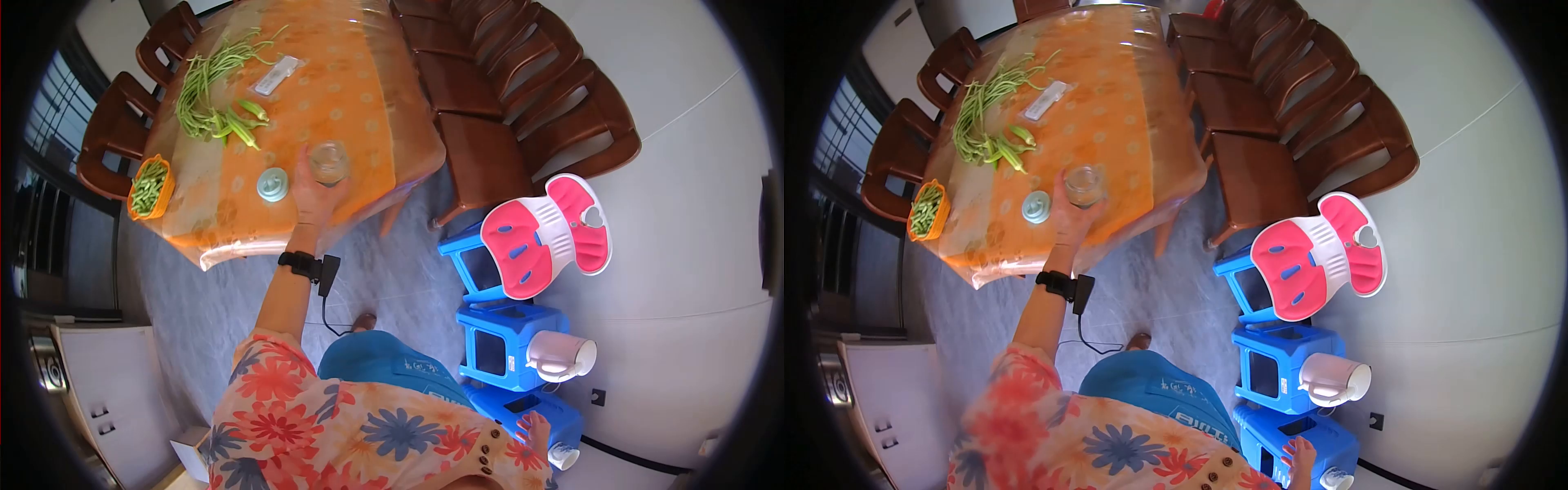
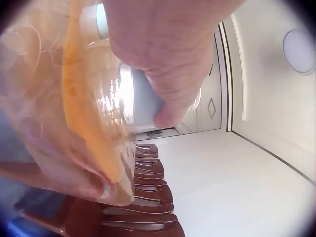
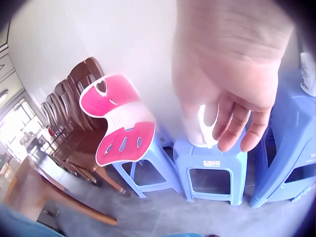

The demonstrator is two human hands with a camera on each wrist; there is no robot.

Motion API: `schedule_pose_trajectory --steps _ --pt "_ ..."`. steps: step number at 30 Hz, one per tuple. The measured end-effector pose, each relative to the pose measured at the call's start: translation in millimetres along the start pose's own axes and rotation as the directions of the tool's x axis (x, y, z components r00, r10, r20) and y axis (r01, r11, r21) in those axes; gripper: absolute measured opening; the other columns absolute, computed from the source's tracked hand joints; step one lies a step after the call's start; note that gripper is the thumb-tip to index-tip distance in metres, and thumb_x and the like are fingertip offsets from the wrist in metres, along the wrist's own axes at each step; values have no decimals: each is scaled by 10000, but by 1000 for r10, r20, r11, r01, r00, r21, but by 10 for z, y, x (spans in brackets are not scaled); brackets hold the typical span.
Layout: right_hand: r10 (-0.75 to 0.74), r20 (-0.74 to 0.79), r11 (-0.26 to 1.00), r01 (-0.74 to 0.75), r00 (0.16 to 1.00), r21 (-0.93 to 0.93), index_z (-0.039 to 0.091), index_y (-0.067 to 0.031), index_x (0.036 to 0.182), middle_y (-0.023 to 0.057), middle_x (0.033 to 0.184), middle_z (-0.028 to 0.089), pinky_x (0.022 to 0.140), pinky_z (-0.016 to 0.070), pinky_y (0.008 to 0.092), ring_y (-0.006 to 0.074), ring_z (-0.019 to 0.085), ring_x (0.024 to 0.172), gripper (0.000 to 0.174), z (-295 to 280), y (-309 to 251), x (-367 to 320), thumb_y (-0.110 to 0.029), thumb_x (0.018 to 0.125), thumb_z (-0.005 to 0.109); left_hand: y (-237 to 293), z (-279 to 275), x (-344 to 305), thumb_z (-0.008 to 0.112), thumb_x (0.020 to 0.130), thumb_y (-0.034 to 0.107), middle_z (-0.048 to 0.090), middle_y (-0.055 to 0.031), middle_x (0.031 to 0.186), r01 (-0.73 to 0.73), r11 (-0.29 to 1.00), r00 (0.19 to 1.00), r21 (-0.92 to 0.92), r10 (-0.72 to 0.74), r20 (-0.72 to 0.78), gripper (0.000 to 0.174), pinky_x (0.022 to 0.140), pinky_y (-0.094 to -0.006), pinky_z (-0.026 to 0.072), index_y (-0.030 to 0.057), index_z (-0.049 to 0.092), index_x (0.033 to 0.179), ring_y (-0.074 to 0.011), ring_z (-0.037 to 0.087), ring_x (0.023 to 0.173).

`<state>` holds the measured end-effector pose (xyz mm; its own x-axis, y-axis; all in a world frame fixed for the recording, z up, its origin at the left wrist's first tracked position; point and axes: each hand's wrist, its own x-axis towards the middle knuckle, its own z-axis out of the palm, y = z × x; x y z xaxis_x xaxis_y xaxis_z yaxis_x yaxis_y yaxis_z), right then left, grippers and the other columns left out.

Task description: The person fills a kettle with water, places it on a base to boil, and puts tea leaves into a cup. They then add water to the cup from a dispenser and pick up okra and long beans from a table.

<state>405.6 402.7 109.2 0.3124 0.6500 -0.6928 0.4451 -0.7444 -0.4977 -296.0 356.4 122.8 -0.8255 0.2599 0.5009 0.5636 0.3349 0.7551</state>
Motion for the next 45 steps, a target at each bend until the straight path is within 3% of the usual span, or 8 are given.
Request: schedule_pose_trajectory --steps 10,15,19,21,28,30,42,45 --pt "-12 2 1000 12 1000 5 519 -69 1063 84 925 610 485 492 344 211 633 714 324 271 -130 -185 -307 847 560 -226 96 251 798 565 263 456 -213 1231 141 980 988 -138 -131 80 938 955 -374 392 11 295 1315 -339 458 1138" --pt "-20 90 1000 21 996 -10 520 -68 1060 82 919 610 486 485 345 207 629 709 327 482 -281 -123 -314 848 557 -174 -396 222 746 617 306 426 -207 1251 -186 953 975 238 149 166 796 964 -429 352 28 392 1274 -347 402 1171" --pt "-23 129 998 31 991 -62 519 -66 1057 81 913 610 477 476 336 200 626 711 320 657 -400 -73 -310 851 548 -490 -796 217 720 632 295 439 -180 1243 -198 792 966 578 57 252 702 935 -455 366 56 456 1237 -341 424 1142" --pt "-32 131 998 39 991 -54 518 -62 1057 81 914 611 475 476 330 198 627 713 319 735 -485 -27 -305 853 546 -712 -789 247 713 639 260 463 -160 1226 -26 873 922 488 -168 349 645 931 -431 379 80 488 1216 -337 449 1117" --pt "-58 116 997 65 992 -52 513 -45 1063 85 936 617 478 478 320 187 631 705 322 829 -773 -113 -290 857 549 -229 -754 542 699 654 230 524 -149 1143 121 987 966 108 -142 217 528 899 -366 418 39 553 1124 -308 505 1058" --pt "-49 133 997 57 990 -57 521 -54 1048 80 927 612 496 484 335 186 628 726 319 835 -746 -112 -299 848 560 -160 -606 714 703 651 228 535 -147 1116 21 994 969 -110 7 246 514 885 -365 425 23 562 1101 -293 510 1050" --pt "-235 21 969 236 972 -73 604 -34 952 55 780 617 516 462 274 119 582 667 356 482 51 -174 -372 847 558 -391 -176 816 648 751 179 487 -185 1189 -289 955 785 -70 278 554 473 907 -387 400 -11 528 1168 -313 487 1047" --pt "-54 -117 987 71 992 146 576 -82 1040 40 885 629 528 478 294 153 625 745 349 183 72 -452 -369 841 553 -477 -110 881 627 800 238 457 -178 1235 -377 926 765 -20 323 558 515 853 -375 460 38 480 1251 -311 508 1060"
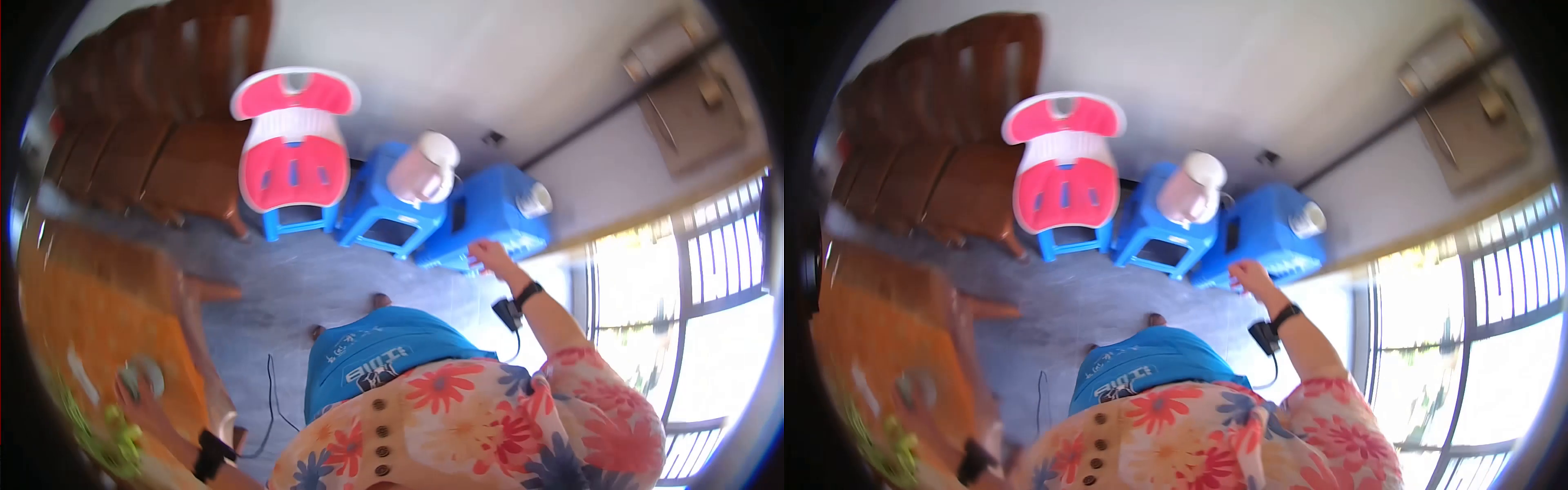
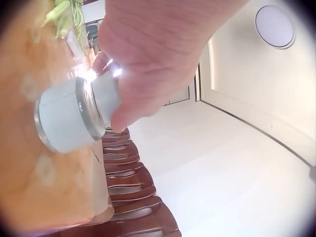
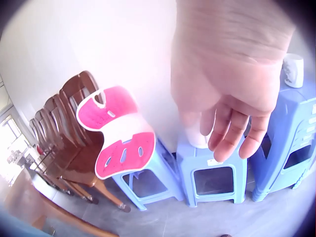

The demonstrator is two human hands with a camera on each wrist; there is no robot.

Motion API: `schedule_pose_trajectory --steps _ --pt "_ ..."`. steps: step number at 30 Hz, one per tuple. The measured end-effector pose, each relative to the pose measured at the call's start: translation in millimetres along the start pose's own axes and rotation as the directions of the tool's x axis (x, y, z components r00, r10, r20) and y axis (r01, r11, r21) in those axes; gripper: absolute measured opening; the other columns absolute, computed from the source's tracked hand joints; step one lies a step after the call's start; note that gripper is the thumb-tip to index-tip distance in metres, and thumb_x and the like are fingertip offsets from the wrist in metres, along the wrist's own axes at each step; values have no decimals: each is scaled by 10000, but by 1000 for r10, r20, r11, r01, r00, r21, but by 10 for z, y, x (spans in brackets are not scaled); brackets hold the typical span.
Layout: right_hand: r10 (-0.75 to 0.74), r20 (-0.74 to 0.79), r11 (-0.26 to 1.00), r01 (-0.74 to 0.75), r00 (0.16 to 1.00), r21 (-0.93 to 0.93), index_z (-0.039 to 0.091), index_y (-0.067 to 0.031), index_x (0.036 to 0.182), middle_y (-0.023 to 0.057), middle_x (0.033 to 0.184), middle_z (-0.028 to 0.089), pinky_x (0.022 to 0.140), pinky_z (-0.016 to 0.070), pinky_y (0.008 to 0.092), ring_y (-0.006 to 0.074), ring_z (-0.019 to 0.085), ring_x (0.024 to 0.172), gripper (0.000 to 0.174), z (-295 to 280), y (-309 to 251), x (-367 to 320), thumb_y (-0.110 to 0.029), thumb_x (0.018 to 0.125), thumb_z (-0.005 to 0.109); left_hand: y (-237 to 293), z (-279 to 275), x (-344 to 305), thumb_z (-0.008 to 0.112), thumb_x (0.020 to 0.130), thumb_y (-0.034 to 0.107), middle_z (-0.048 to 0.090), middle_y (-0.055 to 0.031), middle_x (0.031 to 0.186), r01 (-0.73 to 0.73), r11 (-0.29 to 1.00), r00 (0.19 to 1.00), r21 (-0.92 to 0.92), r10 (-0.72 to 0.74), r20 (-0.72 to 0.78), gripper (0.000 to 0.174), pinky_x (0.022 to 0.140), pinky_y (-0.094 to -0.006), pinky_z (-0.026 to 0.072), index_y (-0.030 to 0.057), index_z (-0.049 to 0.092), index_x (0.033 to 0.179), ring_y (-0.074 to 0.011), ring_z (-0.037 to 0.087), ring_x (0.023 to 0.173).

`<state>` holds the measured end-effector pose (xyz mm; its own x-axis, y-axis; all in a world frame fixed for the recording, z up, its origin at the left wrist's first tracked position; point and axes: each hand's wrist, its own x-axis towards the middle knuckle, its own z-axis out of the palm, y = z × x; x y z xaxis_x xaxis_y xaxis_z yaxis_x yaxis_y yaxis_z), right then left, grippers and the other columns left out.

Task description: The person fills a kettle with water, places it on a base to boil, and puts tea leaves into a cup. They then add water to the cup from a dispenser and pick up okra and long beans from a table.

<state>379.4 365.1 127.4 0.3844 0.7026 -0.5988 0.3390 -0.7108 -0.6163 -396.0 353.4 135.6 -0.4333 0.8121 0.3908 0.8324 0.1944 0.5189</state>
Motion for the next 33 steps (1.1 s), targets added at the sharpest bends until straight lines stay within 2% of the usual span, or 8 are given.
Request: schedule_pose_trajectory --steps 3,8,13,17,20,21,28,33 --pt "32 -241 987 6 970 158 594 -59 957 48 808 625 427 450 255 140 634 661 263 -304 54 -92 -287 829 574 219 -65 70 613 812 279 451 -173 1248 42 995 996 88 -48 77 520 853 -387 464 42 473 1253 -325 503 1071" --pt "186 -444 910 17 876 414 554 -74 1066 64 817 627 412 442 265 166 640 624 322 -1124 560 124 -274 817 599 543 -82 37 578 828 355 467 -166 1237 0 968 973 250 58 -224 505 895 -408 430 56 495 1226 -326 483 1114" --pt "378 -352 700 -16 856 714 290 -127 1324 70 864 581 508 447 360 237 627 685 590 -1695 1097 638 -211 819 584 1438 87 -12 616 798 294 539 -162 1153 -142 904 964 403 219 -151 463 917 -399 415 19 530 1161 -318 515 1073" --pt "370 -254 531 20 894 847 393 -183 1186 78 914 558 605 456 384 269 613 791 414 -1955 1413 1223 -277 836 593 1960 535 -264 578 832 335 466 -184 1231 -264 856 935 445 341 -102 475 955 -409 379 39 515 1199 -335 452 1149" --pt "318 -204 441 46 926 896 389 -201 1171 73 916 554 612 460 388 270 607 794 402 -2031 1414 1442 -295 837 592 4067 745 -615 571 835 319 453 -199 1245 13 911 1000 413 -11 -7 454 952 -418 374 34 521 1185 -348 441 1157" --pt "329 -201 429 43 923 902 389 -201 1171 73 916 554 612 460 388 270 607 794 402 -2053 1439 1512 -295 837 592 4168 837 -652 571 835 319 453 -199 1245 -3 910 1000 415 3 0 454 952 -418 374 34 521 1185 -348 441 1157" --pt "323 -331 593 83 887 801 567 -55 874 33 793 555 587 484 312 138 579 726 314 -2187 1693 1718 -368 858 538 4175 1578 -792 618 792 252 414 -193 1294 -395 906 905 152 356 233 452 933 -417 381 54 515 1185 -352 408 1180" --pt "28 -528 961 123 849 248 604 -47 657 68 560 593 526 458 319 161 587 542 412 -2538 1883 1454 -409 830 512 4644 2137 -799 615 709 61 414 -184 1297 -501 866 827 -16 484 286 462 952 -425 352 80 530 1163 -359 403 1178"
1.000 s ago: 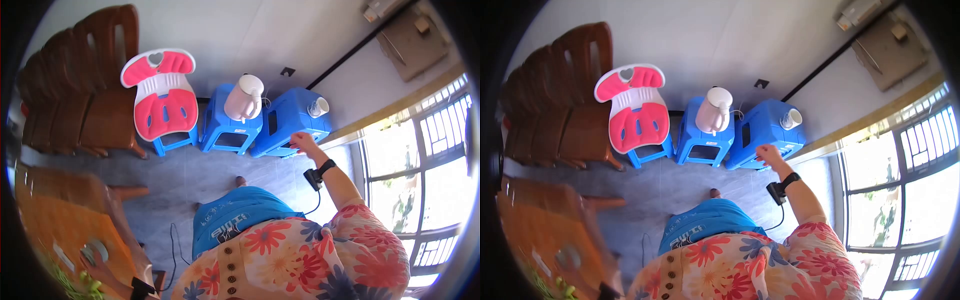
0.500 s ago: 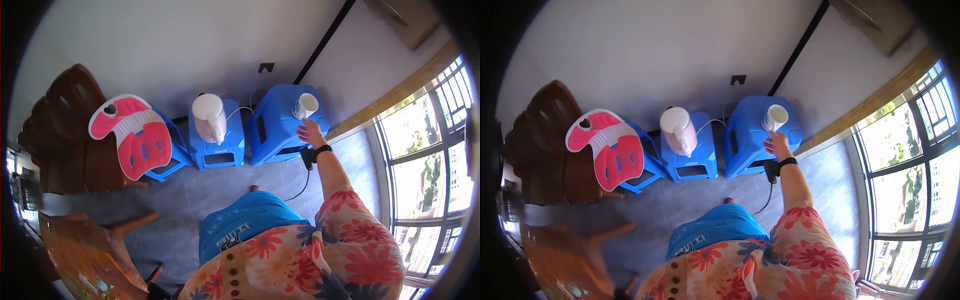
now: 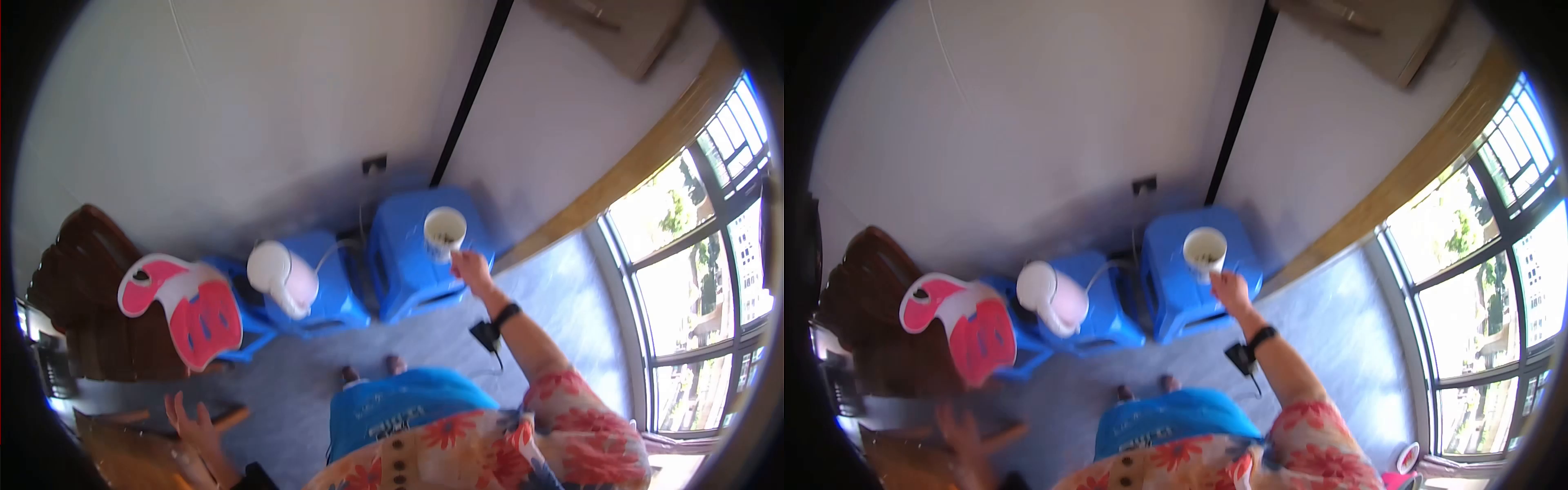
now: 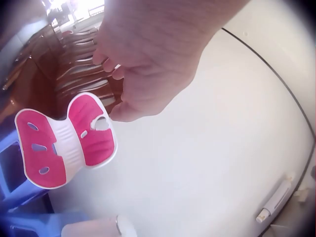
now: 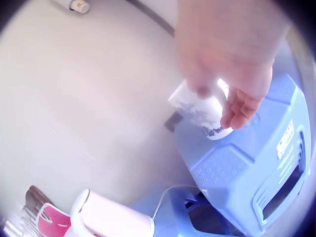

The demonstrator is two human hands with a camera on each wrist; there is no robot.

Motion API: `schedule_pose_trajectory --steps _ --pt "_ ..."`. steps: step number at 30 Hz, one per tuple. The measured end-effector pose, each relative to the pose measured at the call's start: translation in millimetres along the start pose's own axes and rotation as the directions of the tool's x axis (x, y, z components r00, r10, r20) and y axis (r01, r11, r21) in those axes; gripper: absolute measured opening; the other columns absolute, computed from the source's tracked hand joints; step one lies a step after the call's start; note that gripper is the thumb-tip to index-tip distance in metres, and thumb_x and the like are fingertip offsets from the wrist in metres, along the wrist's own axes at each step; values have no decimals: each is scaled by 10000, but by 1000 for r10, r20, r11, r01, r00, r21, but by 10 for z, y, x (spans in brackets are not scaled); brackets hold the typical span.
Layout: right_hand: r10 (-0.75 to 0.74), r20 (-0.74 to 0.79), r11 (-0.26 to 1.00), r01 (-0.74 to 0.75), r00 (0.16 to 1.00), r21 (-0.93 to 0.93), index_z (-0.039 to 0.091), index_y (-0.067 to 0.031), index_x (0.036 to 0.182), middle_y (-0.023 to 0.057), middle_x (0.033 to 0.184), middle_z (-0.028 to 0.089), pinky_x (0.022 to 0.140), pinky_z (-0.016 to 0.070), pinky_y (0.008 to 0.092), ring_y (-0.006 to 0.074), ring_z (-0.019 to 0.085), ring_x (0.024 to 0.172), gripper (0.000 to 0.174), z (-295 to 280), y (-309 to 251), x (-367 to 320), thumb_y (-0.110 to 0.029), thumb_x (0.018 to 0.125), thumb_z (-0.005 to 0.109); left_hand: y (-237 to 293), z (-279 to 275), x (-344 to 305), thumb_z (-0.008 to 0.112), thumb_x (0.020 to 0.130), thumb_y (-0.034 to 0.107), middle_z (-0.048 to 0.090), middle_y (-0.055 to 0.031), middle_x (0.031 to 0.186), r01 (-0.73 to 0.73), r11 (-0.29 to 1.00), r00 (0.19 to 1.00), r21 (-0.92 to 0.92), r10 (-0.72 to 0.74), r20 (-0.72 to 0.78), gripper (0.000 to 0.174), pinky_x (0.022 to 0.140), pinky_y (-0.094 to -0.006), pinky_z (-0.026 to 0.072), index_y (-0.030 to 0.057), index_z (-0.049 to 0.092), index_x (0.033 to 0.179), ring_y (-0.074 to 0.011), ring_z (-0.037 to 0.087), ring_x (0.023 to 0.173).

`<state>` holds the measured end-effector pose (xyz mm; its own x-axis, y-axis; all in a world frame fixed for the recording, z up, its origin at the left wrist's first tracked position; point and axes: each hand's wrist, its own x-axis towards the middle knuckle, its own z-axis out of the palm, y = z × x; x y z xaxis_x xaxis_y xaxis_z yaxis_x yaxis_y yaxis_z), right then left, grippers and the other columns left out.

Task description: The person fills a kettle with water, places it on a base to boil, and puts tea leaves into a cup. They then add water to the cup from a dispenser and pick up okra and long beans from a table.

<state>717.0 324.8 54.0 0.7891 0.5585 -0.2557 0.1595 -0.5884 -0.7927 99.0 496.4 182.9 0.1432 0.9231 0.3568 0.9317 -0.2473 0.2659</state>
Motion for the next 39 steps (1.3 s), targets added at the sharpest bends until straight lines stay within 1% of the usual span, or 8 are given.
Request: schedule_pose_trajectory --steps 11,18,23,25,32,34,37,39 --pt "-381 -137 884 404 914 236 554 19 920 125 695 636 523 523 270 171 635 574 302 -2452 -3054 -1437 -277 917 492 1016 880 862 660 630 -3 407 -186 1282 -282 905 952 -318 306 26 462 1011 -472 279 39 535 1072 -390 346 1211" --pt "-529 -256 845 531 809 -69 538 -10 931 93 661 617 491 518 252 153 617 556 385 -3545 -4370 -1389 -388 901 470 747 1226 832 709 567 -13 402 -211 1254 -415 825 900 -384 435 -36 542 976 -497 302 61 515 1068 -403 372 1177" --pt "-438 -416 895 429 797 -121 525 15 975 114 665 618 471 514 276 155 607 522 433 -3699 -4627 -757 -402 861 518 694 1166 753 699 571 2 440 -210 1198 -306 885 944 -351 330 8 510 948 -486 325 56 528 1049 -398 394 1153" --pt "-416 -409 909 390 812 -150 516 17 982 120 672 617 473 516 285 161 611 533 434 -3717 -4672 -585 -397 854 523 703 1003 760 626 752 231 530 -209 1100 -372 884 912 -282 405 67 342 916 -554 371 67 571 1047 -419 415 1144" --pt "-375 -401 927 329 836 -181 518 7 982 132 694 610 509 514 313 194 620 587 456 -3915 -4636 25 -424 833 527 967 814 543 685 698 172 517 -253 1071 -252 926 954 -281 285 86 327 950 -492 373 39 599 984 -414 459 1082" --pt "-356 -408 934 307 841 -182 519 0 982 134 699 610 521 516 317 196 621 596 455 -3936 -4632 120 -429 833 523 1018 831 481 692 681 165 530 -244 1039 -48 938 962 -342 136 236 348 887 -485 407 42 600 993 -401 496 1010" --pt "-361 -378 932 314 853 -181 490 -66 808 138 694 619 489 511 312 191 621 577 379 -3961 -4617 213 -442 827 532 783 1150 445 699 655 160 547 -234 1001 -390 919 916 -57 394 76 379 827 -478 428 44 600 1003 -400 518 933" --pt "-361 -368 932 322 857 -166 487 -72 806 138 695 618 492 506 306 187 619 580 371 -3959 -4608 255 -440 829 529 1032 959 448 701 644 160 555 -227 992 -309 942 943 -135 322 89 385 817 -470 431 51 602 1000 -397 520 923"
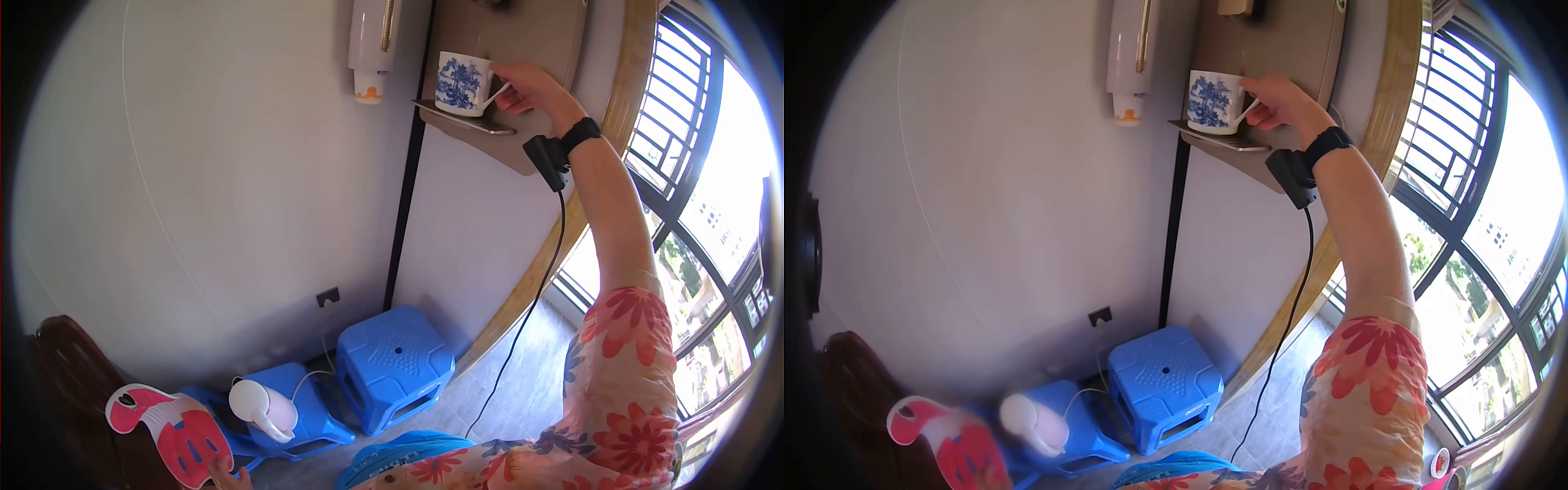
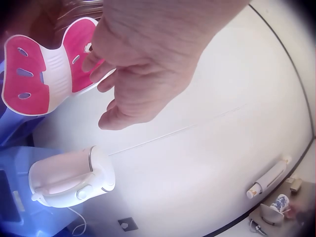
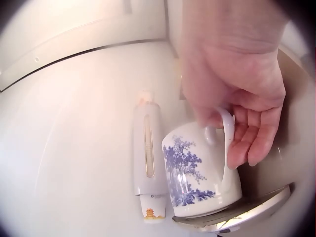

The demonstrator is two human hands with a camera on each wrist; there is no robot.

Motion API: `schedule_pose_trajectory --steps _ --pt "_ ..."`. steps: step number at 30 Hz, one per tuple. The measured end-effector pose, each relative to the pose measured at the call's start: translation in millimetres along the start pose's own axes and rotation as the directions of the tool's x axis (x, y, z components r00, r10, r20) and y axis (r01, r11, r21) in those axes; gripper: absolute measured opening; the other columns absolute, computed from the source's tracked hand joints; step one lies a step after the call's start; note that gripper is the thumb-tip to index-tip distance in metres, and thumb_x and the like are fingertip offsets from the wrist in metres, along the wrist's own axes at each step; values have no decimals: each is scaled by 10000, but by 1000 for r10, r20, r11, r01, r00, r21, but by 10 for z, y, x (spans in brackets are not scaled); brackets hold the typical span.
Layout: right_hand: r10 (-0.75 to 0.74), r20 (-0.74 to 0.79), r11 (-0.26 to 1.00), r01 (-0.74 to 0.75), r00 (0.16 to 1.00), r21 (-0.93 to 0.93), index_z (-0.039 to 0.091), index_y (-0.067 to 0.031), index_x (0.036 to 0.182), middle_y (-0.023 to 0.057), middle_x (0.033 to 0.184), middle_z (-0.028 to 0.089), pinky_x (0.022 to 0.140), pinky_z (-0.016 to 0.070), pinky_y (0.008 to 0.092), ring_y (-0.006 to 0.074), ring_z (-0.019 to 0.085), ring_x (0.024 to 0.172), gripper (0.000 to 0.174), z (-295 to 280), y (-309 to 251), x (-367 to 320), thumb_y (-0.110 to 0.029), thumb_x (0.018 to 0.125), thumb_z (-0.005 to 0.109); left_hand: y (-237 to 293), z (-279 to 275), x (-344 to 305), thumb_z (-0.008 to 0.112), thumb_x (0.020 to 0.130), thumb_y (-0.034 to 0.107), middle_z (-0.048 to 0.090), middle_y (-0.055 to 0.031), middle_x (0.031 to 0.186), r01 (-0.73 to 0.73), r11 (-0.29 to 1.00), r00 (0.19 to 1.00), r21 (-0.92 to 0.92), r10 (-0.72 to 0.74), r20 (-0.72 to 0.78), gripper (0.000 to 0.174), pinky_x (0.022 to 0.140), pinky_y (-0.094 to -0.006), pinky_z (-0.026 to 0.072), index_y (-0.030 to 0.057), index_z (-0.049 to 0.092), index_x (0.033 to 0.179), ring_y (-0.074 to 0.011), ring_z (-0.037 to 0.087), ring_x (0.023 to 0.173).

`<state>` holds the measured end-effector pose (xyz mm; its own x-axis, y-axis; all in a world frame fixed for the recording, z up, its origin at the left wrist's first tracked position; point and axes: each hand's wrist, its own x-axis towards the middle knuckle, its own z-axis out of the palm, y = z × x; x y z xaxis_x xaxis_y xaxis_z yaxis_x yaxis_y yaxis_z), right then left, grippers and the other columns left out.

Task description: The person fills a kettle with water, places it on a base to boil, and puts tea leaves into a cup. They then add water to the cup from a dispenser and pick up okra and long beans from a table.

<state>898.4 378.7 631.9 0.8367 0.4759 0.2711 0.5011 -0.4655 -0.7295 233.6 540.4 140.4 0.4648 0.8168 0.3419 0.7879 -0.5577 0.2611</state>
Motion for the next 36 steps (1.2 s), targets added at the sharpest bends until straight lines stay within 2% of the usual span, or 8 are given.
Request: schedule_pose_trajectory --steps 10,16,18,20,24,26,32,36 --pt "61 -25 990 -64 998 -122 516 -57 845 114 672 617 455 487 293 167 604 542 384 2 -115 -31 -440 843 510 20 80 194 688 644 164 591 -152 936 28 998 1000 -64 -28 4 358 811 -453 422 72 607 980 -347 530 905" --pt "-84 -208 847 -40 975 -531 562 -20 930 130 728 640 520 511 361 229 641 626 379 -147 -368 -140 -384 842 507 149 -33 399 660 667 158 590 -156 913 159 981 983 -110 -146 112 343 827 -441 413 59 602 990 -343 526 895" --pt "-568 -460 601 -37 682 -798 500 -61 1142 192 917 642 731 498 405 306 642 826 358 -211 -363 -112 -242 837 451 -234 374 328 657 673 169 588 -163 925 222 962 972 -161 -205 112 348 842 -443 405 57 602 997 -348 519 918" --pt "-523 -432 564 -82 735 -821 458 -103 1198 197 980 624 777 476 421 321 613 910 376 -266 -553 -194 -207 838 432 -360 527 318 654 676 166 587 -165 950 27 1000 999 9 -27 -18 351 851 -446 402 60 601 1007 -348 514 947" --pt "-551 -378 437 -128 744 -890 333 -146 1314 193 1044 610 802 464 438 341 592 978 477 -369 -669 -32 -145 843 408 -54 242 445 661 673 165 578 -182 979 147 975 988 -168 -138 68 364 863 -444 400 66 600 1017 -349 512 968" --pt "-544 -368 416 -139 754 -899 344 -117 1307 198 1039 611 802 465 438 345 595 972 463 -377 -768 20 -137 848 401 120 93 484 672 664 165 568 -205 993 39 990 999 -138 -39 4 380 876 -451 396 66 599 1024 -350 506 988" --pt "-500 -356 344 -196 789 -918 370 -11 1283 213 1045 607 802 473 426 341 602 965 437 -429 -831 169 -128 863 381 244 5 505 682 629 140 564 -210 991 153 972 986 -177 -139 89 383 860 -440 416 54 609 995 -361 523 958" --pt "-501 -360 336 -207 787 -919 378 -8 1285 218 1053 603 804 476 423 340 601 968 442 -413 -847 140 -128 860 378 134 144 428 677 627 131 567 -206 992 70 985 997 -155 -68 19 375 848 -433 424 50 612 987 -364 530 935"
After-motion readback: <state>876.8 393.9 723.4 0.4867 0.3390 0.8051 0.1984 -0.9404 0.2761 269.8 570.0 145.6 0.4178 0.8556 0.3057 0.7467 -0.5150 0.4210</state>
